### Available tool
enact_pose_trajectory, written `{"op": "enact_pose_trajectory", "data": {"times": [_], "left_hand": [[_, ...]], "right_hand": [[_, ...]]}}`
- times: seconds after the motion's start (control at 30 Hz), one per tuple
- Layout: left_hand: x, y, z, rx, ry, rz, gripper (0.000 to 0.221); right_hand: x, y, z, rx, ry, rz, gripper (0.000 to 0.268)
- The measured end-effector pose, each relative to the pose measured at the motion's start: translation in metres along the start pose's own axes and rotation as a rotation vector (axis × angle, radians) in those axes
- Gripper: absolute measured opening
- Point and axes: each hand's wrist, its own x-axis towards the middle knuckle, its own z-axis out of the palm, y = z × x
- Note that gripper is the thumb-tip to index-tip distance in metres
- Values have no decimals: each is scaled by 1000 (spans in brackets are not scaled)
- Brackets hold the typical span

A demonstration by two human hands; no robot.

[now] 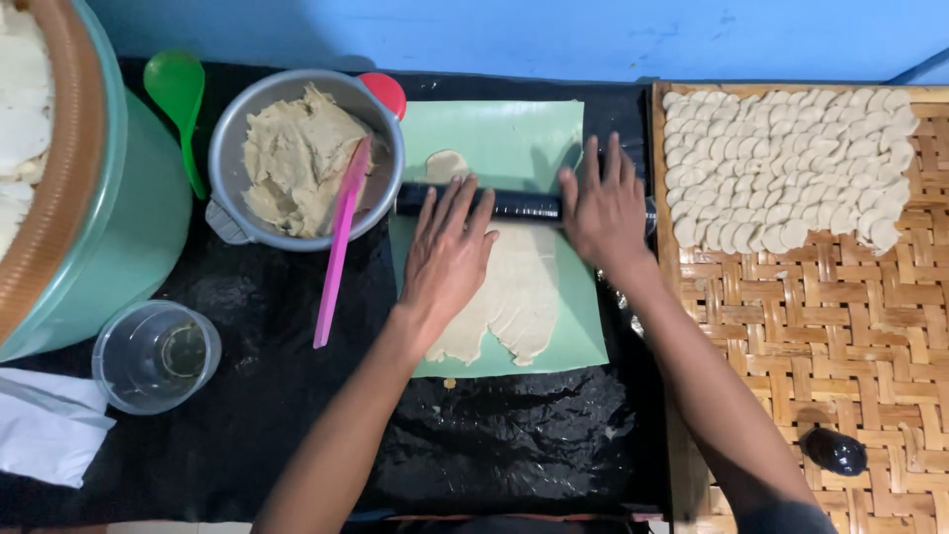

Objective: Flattening dough and cutting circular shapes for traditional chips.

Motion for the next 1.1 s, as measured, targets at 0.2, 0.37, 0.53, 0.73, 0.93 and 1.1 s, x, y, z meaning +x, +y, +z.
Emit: {"op": "enact_pose_trajectory", "data": {"times": [0.2,0.37,0.53,0.73,0.93,1.1], "left_hand": [[33,-28,14,104,58,76,58],[48,-37,14,69,-29,55,54],[21,-18,-8,55,-44,93,48],[9,-12,-17,-27,-61,60,42],[14,-15,5,56,-6,2,67],[-11,5,2,101,-135,-15,73]], "right_hand": [[58,11,22,103,228,34,43],[63,6,5,181,240,86,33],[37,-9,-35,222,121,112,33],[22,-9,-25,165,-32,80,41],[-6,-12,-23,81,-27,-48,62],[-49,-19,-37,32,-109,-29,65]]}}
